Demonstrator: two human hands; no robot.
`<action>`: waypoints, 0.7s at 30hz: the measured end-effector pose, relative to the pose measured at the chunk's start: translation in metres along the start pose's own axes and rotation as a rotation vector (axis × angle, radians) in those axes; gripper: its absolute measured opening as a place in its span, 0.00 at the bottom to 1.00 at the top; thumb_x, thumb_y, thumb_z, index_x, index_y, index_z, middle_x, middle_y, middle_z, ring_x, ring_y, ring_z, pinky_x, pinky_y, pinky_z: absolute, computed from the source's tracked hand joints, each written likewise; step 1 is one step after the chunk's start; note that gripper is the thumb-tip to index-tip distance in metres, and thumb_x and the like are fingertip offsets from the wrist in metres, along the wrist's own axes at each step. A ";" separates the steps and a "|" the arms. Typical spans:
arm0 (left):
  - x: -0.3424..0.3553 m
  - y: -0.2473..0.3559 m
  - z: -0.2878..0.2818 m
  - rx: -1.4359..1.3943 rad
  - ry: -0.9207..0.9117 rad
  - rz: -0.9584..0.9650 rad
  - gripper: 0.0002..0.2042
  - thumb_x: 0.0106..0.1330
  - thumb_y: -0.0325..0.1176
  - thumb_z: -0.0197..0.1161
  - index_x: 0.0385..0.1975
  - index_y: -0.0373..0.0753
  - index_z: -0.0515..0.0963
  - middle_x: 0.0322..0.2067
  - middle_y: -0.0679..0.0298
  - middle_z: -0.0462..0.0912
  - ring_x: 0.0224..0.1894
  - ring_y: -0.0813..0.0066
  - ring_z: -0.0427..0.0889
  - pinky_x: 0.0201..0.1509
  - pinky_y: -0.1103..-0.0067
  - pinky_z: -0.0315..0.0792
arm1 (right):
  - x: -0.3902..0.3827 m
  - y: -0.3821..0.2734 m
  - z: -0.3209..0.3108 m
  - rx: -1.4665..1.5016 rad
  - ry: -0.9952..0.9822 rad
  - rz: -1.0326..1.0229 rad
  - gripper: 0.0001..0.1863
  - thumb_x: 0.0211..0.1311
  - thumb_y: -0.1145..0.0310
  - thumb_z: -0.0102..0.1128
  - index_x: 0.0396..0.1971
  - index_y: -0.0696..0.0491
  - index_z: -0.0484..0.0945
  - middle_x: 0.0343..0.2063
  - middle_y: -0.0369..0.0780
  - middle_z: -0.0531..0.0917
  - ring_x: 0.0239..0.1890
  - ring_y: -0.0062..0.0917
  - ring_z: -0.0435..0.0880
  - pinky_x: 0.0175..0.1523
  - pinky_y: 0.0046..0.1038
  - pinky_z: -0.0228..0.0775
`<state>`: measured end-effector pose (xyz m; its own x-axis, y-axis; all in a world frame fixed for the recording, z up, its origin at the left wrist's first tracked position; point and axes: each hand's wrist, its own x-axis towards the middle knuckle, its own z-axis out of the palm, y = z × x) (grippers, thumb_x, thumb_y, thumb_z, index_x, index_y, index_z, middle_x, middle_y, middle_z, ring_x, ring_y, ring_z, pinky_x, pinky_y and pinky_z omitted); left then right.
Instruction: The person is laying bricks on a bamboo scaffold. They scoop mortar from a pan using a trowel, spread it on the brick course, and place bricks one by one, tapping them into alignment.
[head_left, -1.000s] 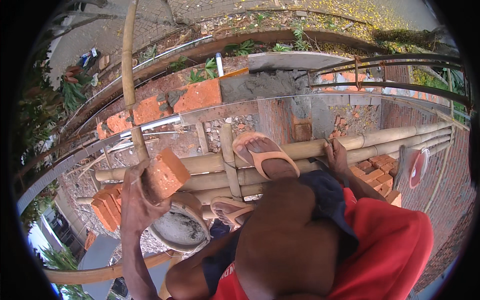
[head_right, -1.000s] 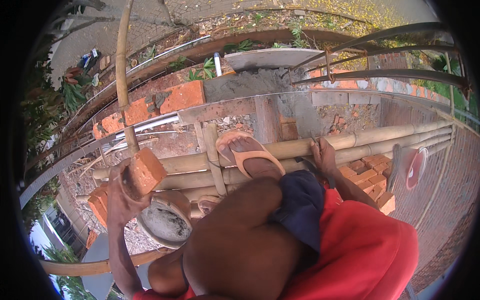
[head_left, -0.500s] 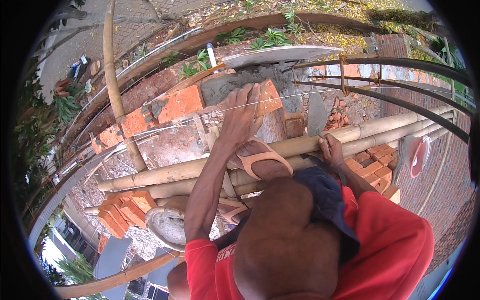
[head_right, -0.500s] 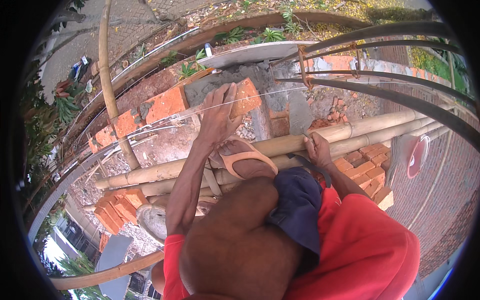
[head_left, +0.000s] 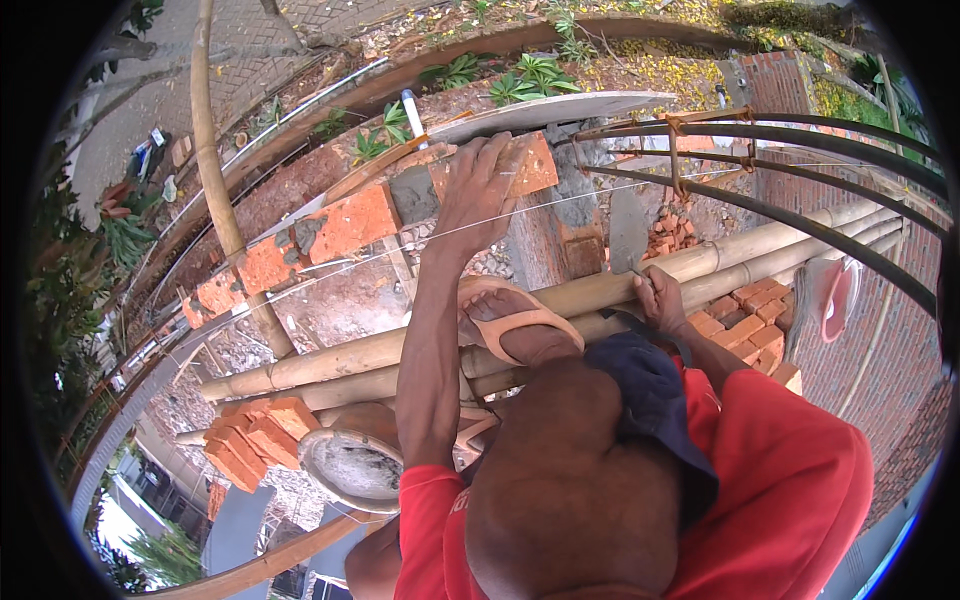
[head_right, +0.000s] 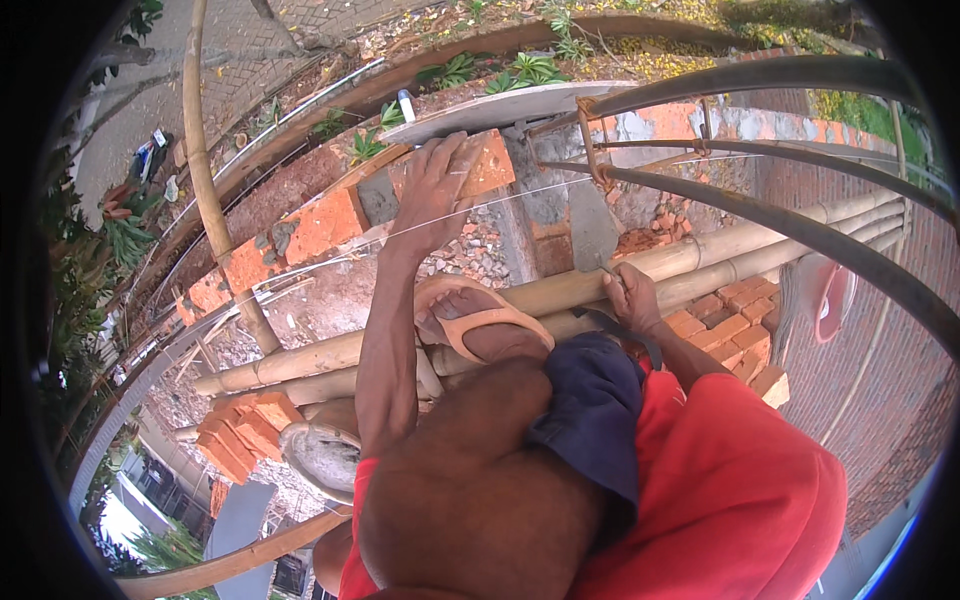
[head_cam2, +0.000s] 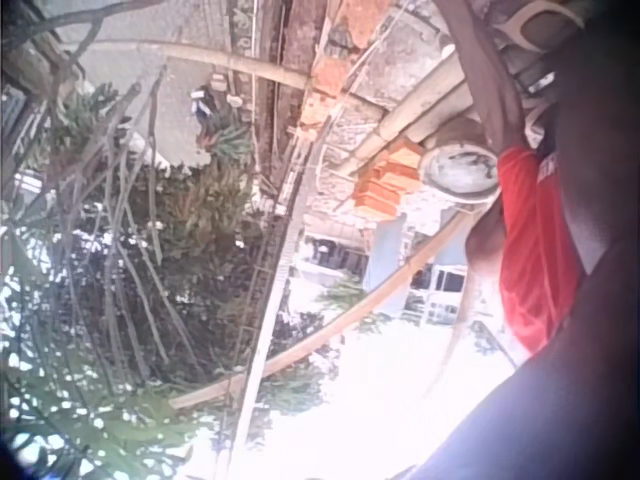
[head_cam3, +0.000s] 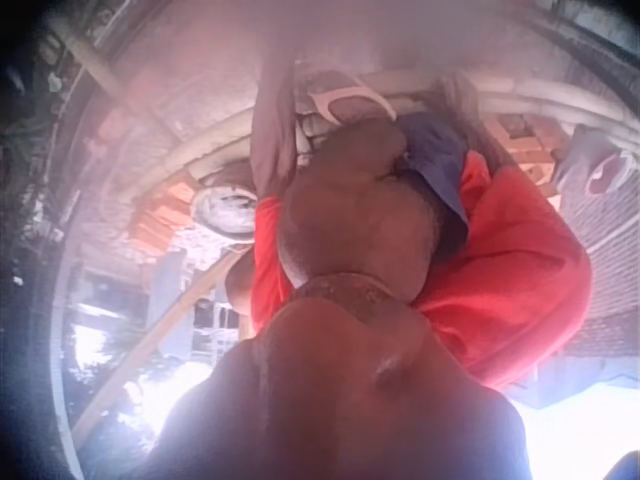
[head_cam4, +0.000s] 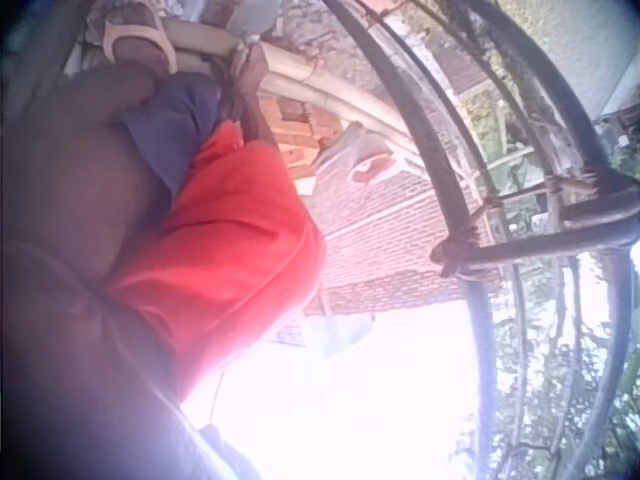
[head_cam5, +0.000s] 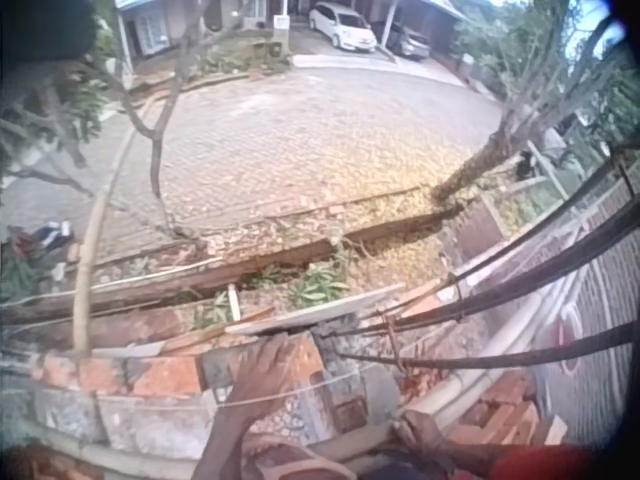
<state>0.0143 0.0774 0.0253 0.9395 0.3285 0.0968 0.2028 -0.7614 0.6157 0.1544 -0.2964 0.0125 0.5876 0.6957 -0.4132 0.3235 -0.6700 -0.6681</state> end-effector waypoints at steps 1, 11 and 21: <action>0.001 -0.001 -0.001 0.002 -0.014 0.000 0.37 0.60 0.26 0.68 0.73 0.42 0.67 0.69 0.51 0.67 0.70 0.44 0.64 0.77 0.55 0.59 | 0.000 0.000 0.000 0.005 -0.003 -0.003 0.16 0.74 0.59 0.57 0.31 0.57 0.72 0.24 0.50 0.76 0.29 0.49 0.78 0.36 0.43 0.68; 0.007 -0.003 0.000 0.004 -0.018 0.033 0.37 0.55 0.29 0.74 0.70 0.43 0.73 0.71 0.55 0.66 0.71 0.47 0.64 0.76 0.59 0.62 | 0.000 0.003 0.001 -0.031 0.013 -0.047 0.17 0.74 0.58 0.57 0.31 0.57 0.72 0.25 0.50 0.75 0.29 0.48 0.76 0.37 0.43 0.68; -0.005 -0.004 0.003 0.108 0.115 -0.040 0.31 0.67 0.37 0.67 0.71 0.37 0.70 0.68 0.52 0.69 0.72 0.48 0.64 0.81 0.51 0.49 | 0.001 0.003 0.001 -0.010 -0.003 0.001 0.18 0.75 0.57 0.56 0.30 0.57 0.71 0.24 0.49 0.74 0.28 0.48 0.76 0.36 0.43 0.68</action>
<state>0.0095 0.0766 0.0198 0.8937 0.4169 0.1661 0.2741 -0.8001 0.5335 0.1550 -0.2975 0.0098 0.5857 0.6957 -0.4158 0.3306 -0.6735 -0.6612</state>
